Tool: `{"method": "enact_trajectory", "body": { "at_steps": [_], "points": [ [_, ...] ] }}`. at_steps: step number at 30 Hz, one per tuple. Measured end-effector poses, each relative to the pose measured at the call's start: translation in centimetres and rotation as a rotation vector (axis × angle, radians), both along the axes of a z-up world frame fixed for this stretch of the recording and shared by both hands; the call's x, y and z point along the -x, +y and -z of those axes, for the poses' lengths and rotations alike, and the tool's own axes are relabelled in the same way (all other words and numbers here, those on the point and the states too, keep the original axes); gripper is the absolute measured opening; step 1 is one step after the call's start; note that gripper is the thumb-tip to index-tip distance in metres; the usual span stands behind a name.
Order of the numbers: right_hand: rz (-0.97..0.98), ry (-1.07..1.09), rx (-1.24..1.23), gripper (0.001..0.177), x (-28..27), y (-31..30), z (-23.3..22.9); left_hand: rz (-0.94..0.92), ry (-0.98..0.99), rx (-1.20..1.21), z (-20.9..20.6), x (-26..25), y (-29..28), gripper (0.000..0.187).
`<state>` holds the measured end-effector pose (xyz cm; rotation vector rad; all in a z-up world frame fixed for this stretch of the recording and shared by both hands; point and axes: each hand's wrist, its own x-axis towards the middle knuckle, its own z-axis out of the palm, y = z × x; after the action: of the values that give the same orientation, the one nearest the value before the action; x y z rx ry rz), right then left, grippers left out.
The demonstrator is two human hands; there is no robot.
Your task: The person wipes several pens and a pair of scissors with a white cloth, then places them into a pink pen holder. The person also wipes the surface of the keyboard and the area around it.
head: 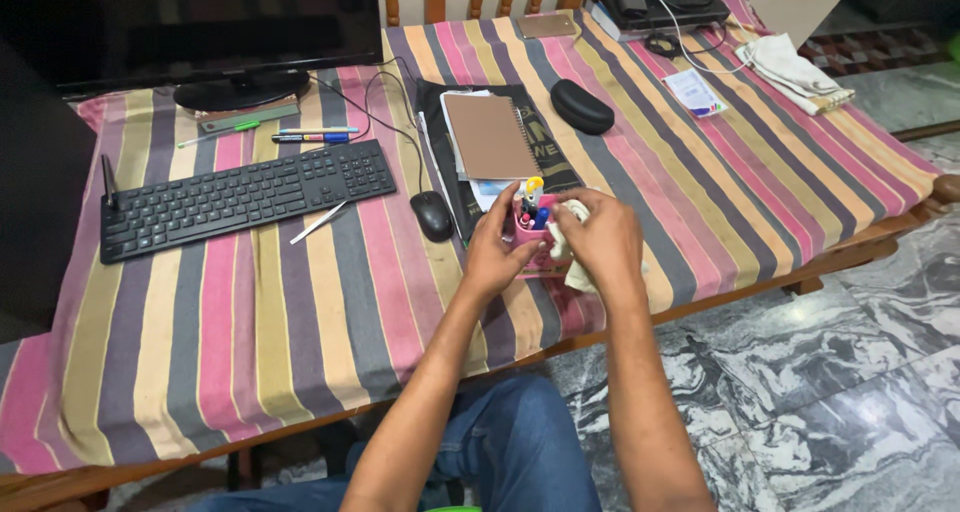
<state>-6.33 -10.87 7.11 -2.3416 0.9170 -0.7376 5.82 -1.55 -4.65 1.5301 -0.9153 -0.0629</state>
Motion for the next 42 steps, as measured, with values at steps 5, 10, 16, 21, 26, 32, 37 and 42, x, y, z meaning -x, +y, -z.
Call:
{"method": "enact_trajectory", "body": {
  "at_steps": [5, 10, 16, 21, 26, 32, 37, 42],
  "points": [
    [-0.019, -0.227, -0.024, 0.026, 2.8, -0.7, 2.3, 0.004, 0.018, 0.023, 0.6, 0.0, 0.1, 0.093],
    [-0.183, -0.277, -0.164, 0.044, 5.1, 0.4, 5.5, 0.063, 0.036, 0.088, 1.5, -0.2, -0.1, 0.091],
    [-0.136, 0.14, -0.089, 0.077, 3.6, 1.5, 5.0, 0.179, 0.167, 0.15, 1.2, 0.3, 0.1, 0.088],
    [-0.142, 0.31, 0.0, 0.076, 2.0, 1.0, 3.9, 0.132, 0.18, 0.071, 0.6, 0.7, 0.5, 0.087],
    [-0.166, 0.326, 0.057, 0.079, 1.3, 0.7, 3.8, 0.118, 0.107, 0.095, 0.7, 0.5, 0.4, 0.089],
    [-0.146, 0.33, 0.05, 0.082, 2.2, 1.1, 3.3, 0.147, 0.226, 0.062, 1.5, 0.2, 0.2, 0.088],
    [-0.24, -0.408, -0.355, 0.048, 5.6, 3.4, 8.7, 0.083, 0.0, 0.111, 3.7, -0.2, 2.3, 0.081],
    [-0.213, -0.778, -0.935, 0.026, 2.7, 5.8, 15.2, 0.479, 0.523, 0.144, 6.6, 0.3, 9.1, 0.051]
  ]
}}
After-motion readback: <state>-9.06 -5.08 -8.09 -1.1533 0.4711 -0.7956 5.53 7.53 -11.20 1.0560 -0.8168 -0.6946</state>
